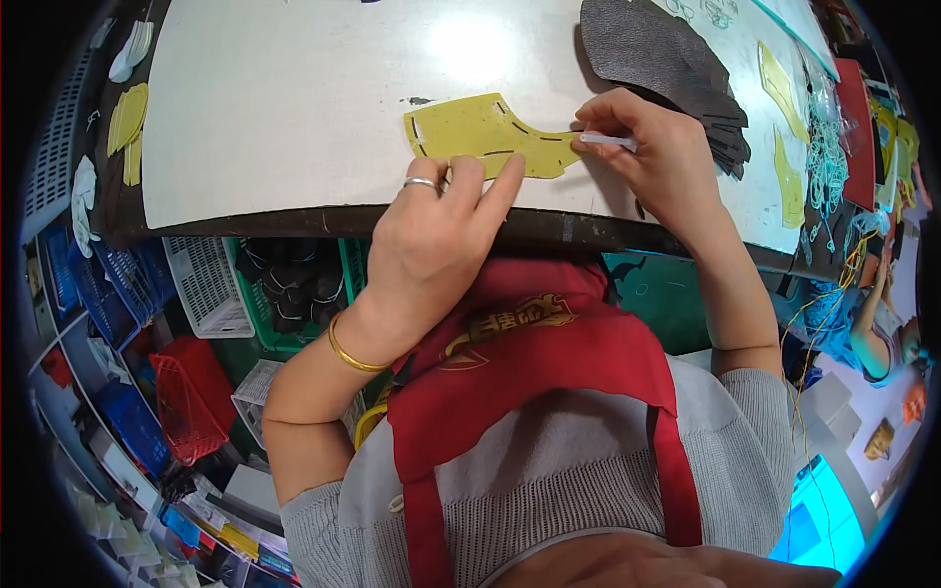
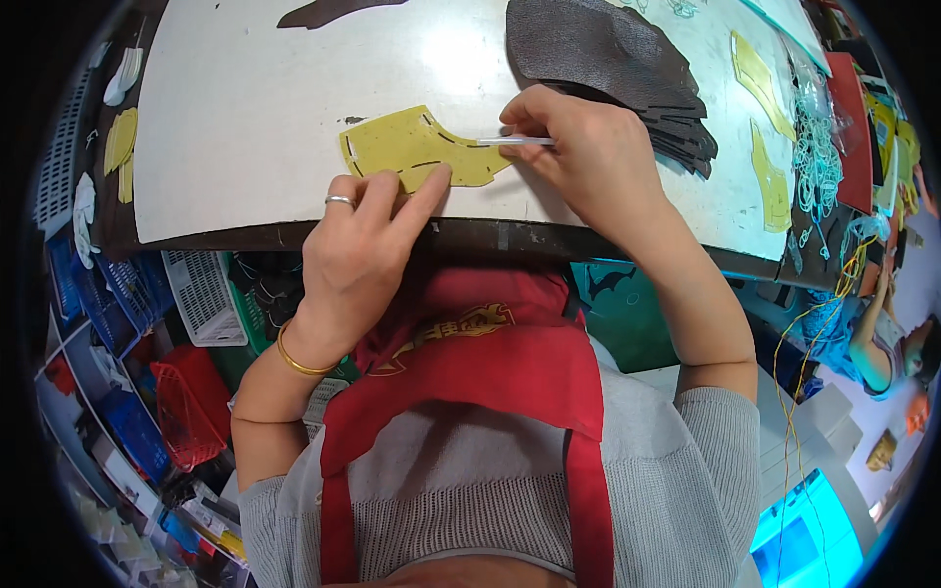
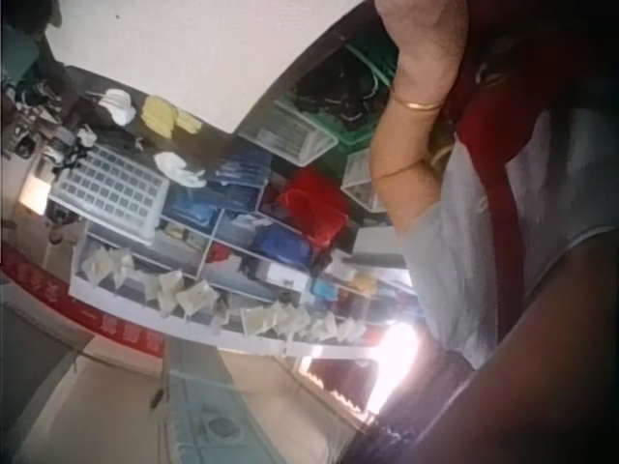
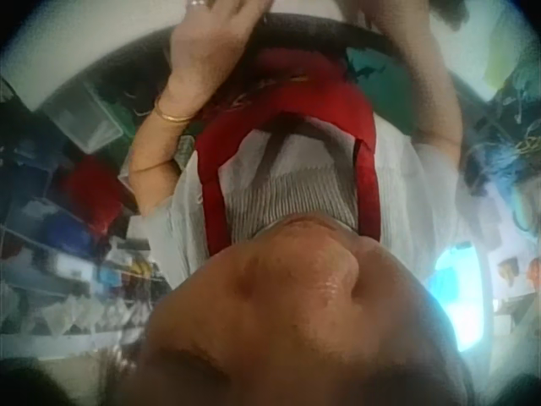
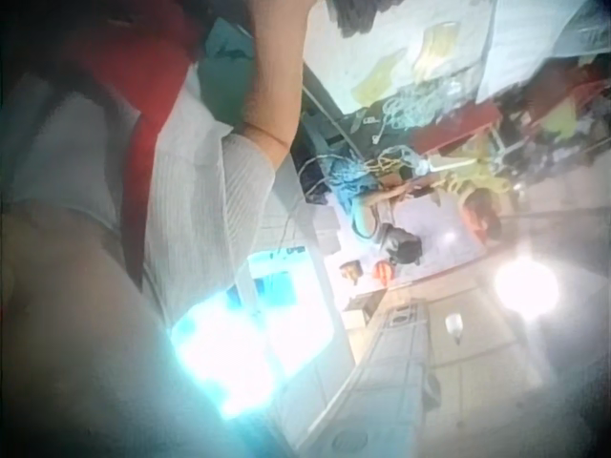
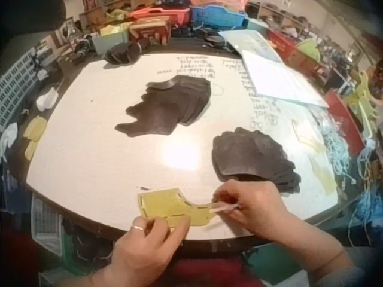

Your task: The person removes an elastic band from a bundle of shoe pieces, places a template over each shoe component one by one, and traces lines onto them using a marking pen.

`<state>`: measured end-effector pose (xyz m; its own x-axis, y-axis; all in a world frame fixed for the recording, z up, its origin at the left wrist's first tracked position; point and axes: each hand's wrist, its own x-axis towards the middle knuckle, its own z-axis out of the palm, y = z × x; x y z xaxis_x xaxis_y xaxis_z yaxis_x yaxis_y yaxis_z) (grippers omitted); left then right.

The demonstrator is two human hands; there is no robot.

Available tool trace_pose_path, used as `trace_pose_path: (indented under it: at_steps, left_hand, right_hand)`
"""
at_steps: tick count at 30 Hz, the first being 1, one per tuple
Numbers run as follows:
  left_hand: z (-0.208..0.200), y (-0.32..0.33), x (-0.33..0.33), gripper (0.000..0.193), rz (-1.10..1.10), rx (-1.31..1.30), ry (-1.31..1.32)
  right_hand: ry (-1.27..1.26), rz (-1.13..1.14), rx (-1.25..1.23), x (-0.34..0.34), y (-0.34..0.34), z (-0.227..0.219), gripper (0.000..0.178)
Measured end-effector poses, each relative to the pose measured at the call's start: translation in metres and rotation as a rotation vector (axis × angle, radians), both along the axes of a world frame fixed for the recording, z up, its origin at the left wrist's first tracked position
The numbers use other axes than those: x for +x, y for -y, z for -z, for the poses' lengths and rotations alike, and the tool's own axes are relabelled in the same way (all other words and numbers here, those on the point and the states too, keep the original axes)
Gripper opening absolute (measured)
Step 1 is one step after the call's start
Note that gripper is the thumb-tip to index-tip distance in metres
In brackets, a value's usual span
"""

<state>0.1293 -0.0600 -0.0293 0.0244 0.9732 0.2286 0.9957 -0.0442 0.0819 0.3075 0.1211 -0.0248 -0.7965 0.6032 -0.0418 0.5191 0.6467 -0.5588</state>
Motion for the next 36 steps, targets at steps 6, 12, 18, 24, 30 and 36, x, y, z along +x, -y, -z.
trace_pose_path:
  at_steps: [6,12,18,24,30,36]
  left_hand:
    - [-0.001,-0.009,0.019,0.039,0.039,-0.02,0.012]
    - [0.018,-0.005,0.031,0.04,0.006,0.12,0.007]
    - [0.025,0.0,0.034,0.048,0.005,0.133,0.042]
    - [0.024,0.001,0.036,0.054,0.006,0.084,0.059]
    - [0.025,0.0,0.037,0.051,-0.029,0.157,0.005]
    - [0.022,0.002,0.038,0.047,-0.047,0.114,0.014]
  right_hand:
    - [-0.342,-0.106,0.465,-0.018,-0.012,-0.025,0.016]
    - [-0.174,-0.34,0.302,-0.07,0.003,-0.037,0.032]
    - [-0.047,-0.515,-0.201,-0.104,0.013,-0.032,0.045]
    - [-0.055,-0.654,-0.1,-0.112,0.015,-0.027,0.034]
    - [-0.033,-0.692,-0.055,-0.115,0.017,-0.037,0.022]
    - [-0.071,-0.77,-0.131,-0.113,0.008,-0.027,0.017]
